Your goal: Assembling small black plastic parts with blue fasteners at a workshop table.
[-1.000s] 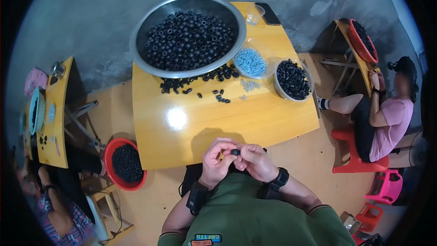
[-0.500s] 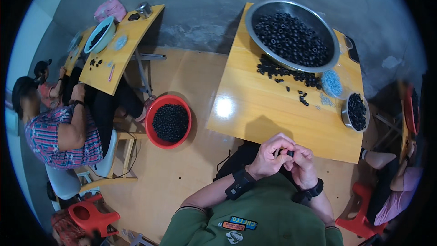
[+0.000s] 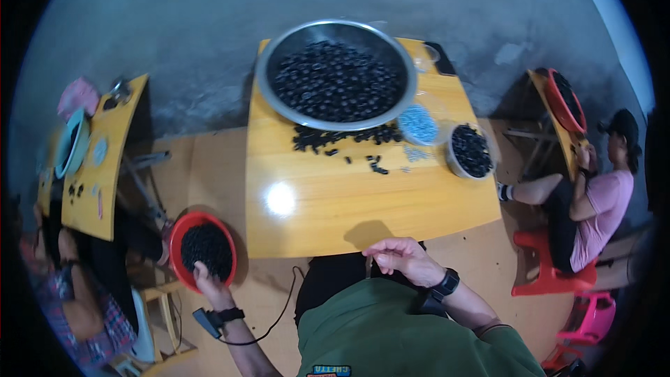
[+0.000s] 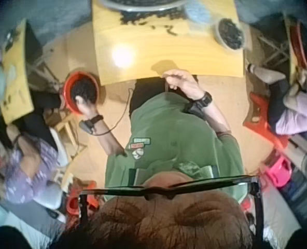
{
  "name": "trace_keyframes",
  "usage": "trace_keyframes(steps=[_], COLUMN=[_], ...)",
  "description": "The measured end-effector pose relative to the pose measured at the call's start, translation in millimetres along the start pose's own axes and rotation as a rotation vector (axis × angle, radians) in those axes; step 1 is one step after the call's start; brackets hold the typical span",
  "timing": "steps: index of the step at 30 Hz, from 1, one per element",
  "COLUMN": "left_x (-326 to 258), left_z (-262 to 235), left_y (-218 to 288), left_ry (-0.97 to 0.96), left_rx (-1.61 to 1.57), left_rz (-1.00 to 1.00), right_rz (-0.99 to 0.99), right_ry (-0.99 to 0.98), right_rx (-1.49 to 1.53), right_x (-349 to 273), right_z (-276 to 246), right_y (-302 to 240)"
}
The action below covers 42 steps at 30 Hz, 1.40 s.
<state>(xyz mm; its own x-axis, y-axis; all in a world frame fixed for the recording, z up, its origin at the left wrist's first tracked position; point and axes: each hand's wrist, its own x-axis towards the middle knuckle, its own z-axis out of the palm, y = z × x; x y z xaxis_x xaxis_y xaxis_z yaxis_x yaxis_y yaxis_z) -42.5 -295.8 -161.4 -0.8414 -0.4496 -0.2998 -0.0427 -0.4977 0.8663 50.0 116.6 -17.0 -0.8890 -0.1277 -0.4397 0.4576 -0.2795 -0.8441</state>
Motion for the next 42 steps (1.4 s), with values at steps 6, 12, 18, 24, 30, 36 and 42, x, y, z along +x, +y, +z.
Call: trace_keyframes(steps=[6, 12, 18, 24, 30, 36, 42], left_x=[-48, -103, -144, -164, -166, -171, -171], left_z=[98, 199, 255, 278, 285, 301, 292], left_y=[27, 21, -16, -42, -53, -66, -75], left_ry=[-0.082, -0.627, -0.697, -0.755, -0.73, -0.855, -0.966], left_rx=[-0.048, -0.413, -0.258, -0.055, 0.033, 0.083, 0.149], left_rz=[0.224, -0.092, -0.384, -0.522, -0.624, -0.676, -0.617], right_rz=[-0.229, -0.468, -0.529, -0.52, -0.293, -0.452, -0.803], right_ry=[0.34, 0.618, 0.591, 0.562, 0.396, 0.329, 0.315], right_rx=[-0.343, -0.927, -1.04, -1.163, -0.138, -0.202, -0.954], right_x=[17, 48, 74, 88, 54, 38, 42], right_z=[-38, -71, -67, -76, -90, -83, -67], right_y=[-25, -51, -54, -43, -20, -27, -37])
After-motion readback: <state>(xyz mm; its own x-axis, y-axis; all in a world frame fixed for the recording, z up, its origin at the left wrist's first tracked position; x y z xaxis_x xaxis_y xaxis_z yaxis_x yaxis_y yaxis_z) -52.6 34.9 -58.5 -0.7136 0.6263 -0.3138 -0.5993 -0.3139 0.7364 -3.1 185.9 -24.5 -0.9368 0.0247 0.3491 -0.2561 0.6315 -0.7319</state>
